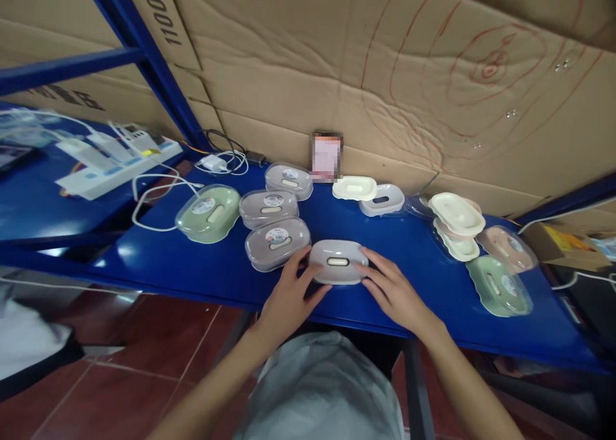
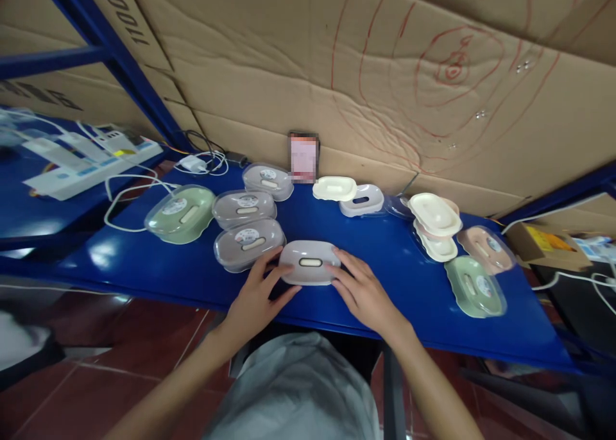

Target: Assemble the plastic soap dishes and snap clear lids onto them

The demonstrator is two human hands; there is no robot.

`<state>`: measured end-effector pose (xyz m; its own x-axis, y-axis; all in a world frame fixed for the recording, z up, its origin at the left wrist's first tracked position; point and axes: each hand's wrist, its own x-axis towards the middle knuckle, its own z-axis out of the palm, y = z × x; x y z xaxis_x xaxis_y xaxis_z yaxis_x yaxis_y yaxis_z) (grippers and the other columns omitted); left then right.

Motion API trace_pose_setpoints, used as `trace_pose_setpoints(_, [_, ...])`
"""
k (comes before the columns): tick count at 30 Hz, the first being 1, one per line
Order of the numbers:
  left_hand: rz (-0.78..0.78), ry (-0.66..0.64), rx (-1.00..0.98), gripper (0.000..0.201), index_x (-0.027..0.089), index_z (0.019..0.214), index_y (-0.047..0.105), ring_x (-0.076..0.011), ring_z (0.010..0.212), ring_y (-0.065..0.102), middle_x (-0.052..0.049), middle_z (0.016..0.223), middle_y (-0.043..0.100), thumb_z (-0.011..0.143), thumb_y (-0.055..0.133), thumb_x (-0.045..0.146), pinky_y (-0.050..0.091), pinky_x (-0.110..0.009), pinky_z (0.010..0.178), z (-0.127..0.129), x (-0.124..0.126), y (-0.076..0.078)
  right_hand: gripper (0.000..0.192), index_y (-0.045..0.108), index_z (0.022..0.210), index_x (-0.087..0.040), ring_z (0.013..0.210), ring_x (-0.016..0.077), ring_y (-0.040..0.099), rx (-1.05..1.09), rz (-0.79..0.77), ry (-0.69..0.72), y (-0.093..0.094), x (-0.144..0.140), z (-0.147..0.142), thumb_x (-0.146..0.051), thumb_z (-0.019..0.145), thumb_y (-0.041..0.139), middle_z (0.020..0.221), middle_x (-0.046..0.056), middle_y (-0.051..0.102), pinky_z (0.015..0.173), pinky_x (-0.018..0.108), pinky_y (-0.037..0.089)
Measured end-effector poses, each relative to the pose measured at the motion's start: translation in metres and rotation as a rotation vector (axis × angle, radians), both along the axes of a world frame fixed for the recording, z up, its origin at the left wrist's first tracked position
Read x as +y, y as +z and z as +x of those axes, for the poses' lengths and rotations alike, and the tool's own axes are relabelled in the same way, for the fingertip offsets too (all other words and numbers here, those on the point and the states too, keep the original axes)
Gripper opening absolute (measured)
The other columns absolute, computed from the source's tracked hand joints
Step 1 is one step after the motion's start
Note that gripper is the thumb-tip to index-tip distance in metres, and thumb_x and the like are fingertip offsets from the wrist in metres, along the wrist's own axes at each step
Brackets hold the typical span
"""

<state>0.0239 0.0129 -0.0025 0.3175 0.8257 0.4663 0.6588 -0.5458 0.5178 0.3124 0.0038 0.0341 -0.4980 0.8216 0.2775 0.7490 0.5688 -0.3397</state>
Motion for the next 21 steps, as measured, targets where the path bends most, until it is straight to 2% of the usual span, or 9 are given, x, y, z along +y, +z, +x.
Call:
trace_pose_setpoints(2, [0.005,0.010,0.018,0.029,0.024,0.131,0.063,-0.0364,0.149,0.054,-0.018,0.161,0.047,0.104,0.068,0.032,0.056,-0.053,0.117,0.001,0.000,0.001,0.046,0.055,0.157,-0.029,0.149,0.0252,0.055,-0.042,0.003,-0.081,0.003,0.025,0.019,-0.034,0.114,0.039,0.162,0.008,0.056,0.123,0.049,0.049])
trace_pose_setpoints(4, [-0.015,0.008,0.040,0.030,0.024,0.134,0.061,-0.0364,0.152,0.052,-0.017,0.165,0.045,0.106,0.064,0.034,0.057,-0.053,0.117,0.001,-0.001,0.002,0.050,0.055,0.157,-0.026,0.144,0.0278,0.060,-0.124,0.032,-0.242,0.002,0.056,0.042,-0.039,0.113,0.035,0.155,0.010,0.063,0.120,0.051,0.051])
trace_pose_setpoints(7, [-0.044,-0.024,0.056,0.028,0.023,0.133,0.062,-0.0358,0.154,0.050,-0.017,0.170,0.040,0.108,0.060,0.036,0.058,-0.051,0.115,0.001,-0.002,0.006,0.060,0.051,0.159,-0.013,0.146,0.0382,0.055,-0.216,0.093,-0.441,-0.007,0.098,0.070,-0.045,0.111,0.034,0.161,0.021,0.055,0.116,0.061,0.049])
trace_pose_setpoints(9, [-0.046,-0.056,0.059,0.025,0.022,0.129,0.064,-0.0355,0.156,0.047,-0.017,0.172,0.038,0.108,0.060,0.035,0.056,-0.052,0.117,0.001,-0.001,0.008,0.065,0.046,0.161,-0.010,0.144,0.0421,0.054,-0.220,0.110,-0.489,-0.014,0.113,0.079,-0.047,0.110,0.033,0.162,0.025,0.052,0.113,0.066,0.047])
trace_pose_setpoints(12, [-0.035,-0.104,0.084,0.026,0.021,0.130,0.064,-0.0358,0.158,0.044,-0.017,0.173,0.036,0.108,0.060,0.033,0.051,-0.055,0.122,0.002,0.000,0.013,0.065,0.046,0.162,-0.015,0.136,0.0420,0.056,-0.230,0.130,-0.514,-0.019,0.113,0.080,-0.052,0.110,0.034,0.158,0.023,0.056,0.110,0.066,0.046])
trace_pose_setpoints(16, [-0.017,-0.124,0.146,0.039,0.025,0.148,0.058,-0.0382,0.159,0.041,-0.019,0.174,0.031,0.109,0.058,0.033,0.050,-0.058,0.123,0.002,0.001,0.014,0.058,0.055,0.158,-0.024,0.132,0.0384,0.058,-0.214,0.158,-0.441,-0.007,0.081,0.063,-0.053,0.111,0.038,0.146,0.017,0.065,0.112,0.062,0.043])
trace_pose_setpoints(18, [-0.024,-0.119,0.162,0.039,0.026,0.148,0.059,-0.0390,0.160,0.040,-0.019,0.175,0.029,0.110,0.056,0.032,0.050,-0.058,0.122,0.002,0.001,0.013,0.055,0.052,0.160,-0.028,0.140,0.0358,0.056,-0.166,0.125,-0.291,0.000,0.058,0.045,-0.050,0.112,0.040,0.154,0.015,0.060,0.117,0.059,0.042])
trace_pose_setpoints(21, [-0.043,-0.118,0.150,0.036,0.026,0.145,0.062,-0.0393,0.159,0.040,-0.017,0.177,0.027,0.110,0.056,0.031,0.051,-0.058,0.120,0.001,0.000,0.012,0.059,0.044,0.165,-0.033,0.157,0.0343,0.042,-0.118,0.045,0.001,0.004,0.028,0.018,-0.051,0.110,0.051,0.170,0.009,0.047,0.126,0.059,0.038])
